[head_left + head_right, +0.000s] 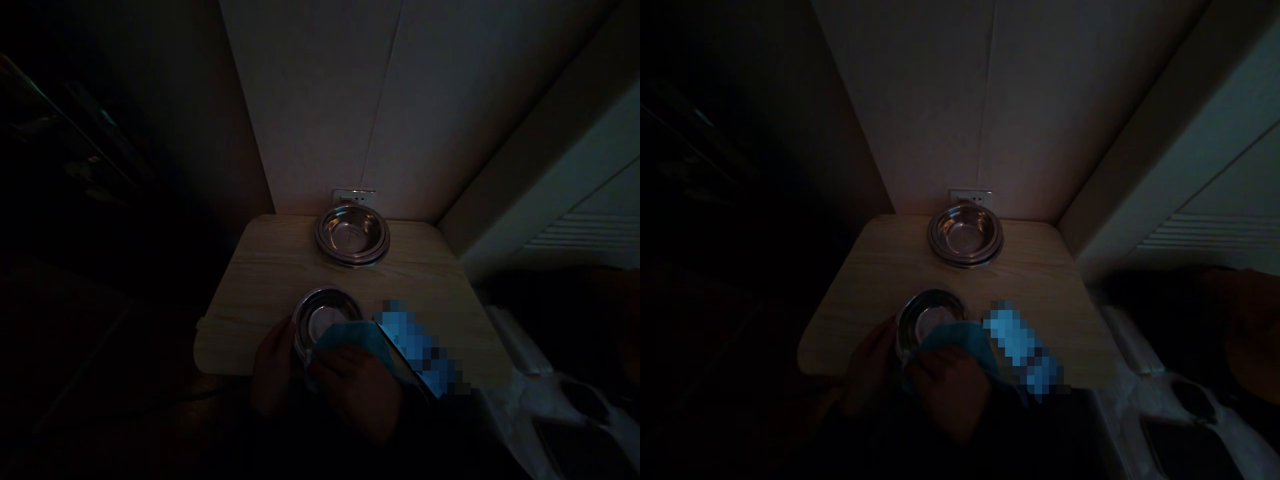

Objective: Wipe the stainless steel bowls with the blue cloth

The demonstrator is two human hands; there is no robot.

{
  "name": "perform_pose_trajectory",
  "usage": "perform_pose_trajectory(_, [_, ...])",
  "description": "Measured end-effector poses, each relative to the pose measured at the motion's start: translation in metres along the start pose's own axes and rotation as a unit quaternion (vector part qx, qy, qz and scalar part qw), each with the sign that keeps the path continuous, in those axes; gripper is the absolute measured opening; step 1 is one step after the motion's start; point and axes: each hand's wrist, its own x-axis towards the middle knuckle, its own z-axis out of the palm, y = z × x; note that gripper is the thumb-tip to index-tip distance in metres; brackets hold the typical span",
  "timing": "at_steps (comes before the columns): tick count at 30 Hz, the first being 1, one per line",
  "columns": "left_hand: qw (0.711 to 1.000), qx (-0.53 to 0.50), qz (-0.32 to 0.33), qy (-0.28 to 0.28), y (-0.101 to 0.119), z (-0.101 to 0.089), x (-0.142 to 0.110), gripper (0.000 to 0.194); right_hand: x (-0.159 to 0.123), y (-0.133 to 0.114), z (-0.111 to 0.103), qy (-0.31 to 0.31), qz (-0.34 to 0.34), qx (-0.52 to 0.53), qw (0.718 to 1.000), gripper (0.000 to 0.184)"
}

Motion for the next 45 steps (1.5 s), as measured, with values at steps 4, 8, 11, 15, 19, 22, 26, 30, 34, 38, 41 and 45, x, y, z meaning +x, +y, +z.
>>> perform_pose_trajectory(4, [0.998, 0.055, -0.016, 0.031, -0.001, -0.004, -0.006, 0.036, 0.016, -0.011, 0.015, 0.019, 0.057, -0.025, 0.998, 0.016])
perform_pose_trajectory(8, [0.998, 0.046, -0.021, 0.041, 0.000, -0.010, -0.004, 0.036, 0.021, -0.016, 0.020, 0.027, 0.059, -0.031, 0.997, 0.017])
perform_pose_trajectory(11, [0.999, 0.024, -0.023, 0.007, 0.001, -0.011, 0.002, 0.040, 0.009, -0.007, 0.009, 0.017, 0.016, -0.024, 0.999, 0.016])
perform_pose_trajectory(15, [1.000, 0.013, -0.013, -0.021, 0.001, -0.007, 0.004, 0.043, 0.000, 0.001, 0.001, -0.001, -0.019, -0.011, 1.000, 0.016])
perform_pose_trajectory(19, [0.999, 0.030, -0.015, -0.010, 0.003, -0.008, 0.002, 0.040, 0.015, -0.010, 0.023, 0.058, 0.020, -0.040, 0.997, 0.018])
perform_pose_trajectory(22, [0.999, 0.045, -0.022, 0.015, 0.003, -0.013, 0.002, 0.039, 0.020, -0.017, 0.033, 0.091, 0.013, -0.054, 0.994, 0.020])
perform_pose_trajectory(26, [0.999, 0.031, -0.019, -0.006, 0.002, -0.015, 0.003, 0.040, 0.007, -0.010, 0.011, 0.021, -0.002, -0.014, 1.000, 0.018])
perform_pose_trajectory(30, [0.999, 0.022, -0.018, -0.033, -0.001, -0.012, 0.002, 0.041, 0.006, -0.007, -0.017, -0.108, 0.061, 0.046, 0.991, 0.024])
perform_pose_trajectory(34, [0.999, 0.026, -0.019, -0.031, 0.001, -0.010, -0.002, 0.044, 0.028, -0.009, -0.018, -0.157, 0.149, 0.035, 0.976, 0.027])
perform_pose_trajectory(38, [0.999, 0.049, -0.012, -0.015, 0.008, -0.009, -0.006, 0.045, 0.044, -0.003, -0.004, -0.115, 0.145, 0.003, 0.983, 0.031])
perform_pose_trajectory(41, [0.998, 0.064, -0.009, -0.016, 0.013, -0.005, -0.009, 0.045, 0.047, 0.003, 0.002, -0.088, 0.187, -0.038, 0.978, 0.033])
perform_pose_trajectory(45, [0.997, 0.075, 0.009, -0.012, 0.014, -0.003, -0.008, 0.046, 0.050, 0.005, 0.000, -0.100, 0.212, -0.046, 0.971, 0.033])
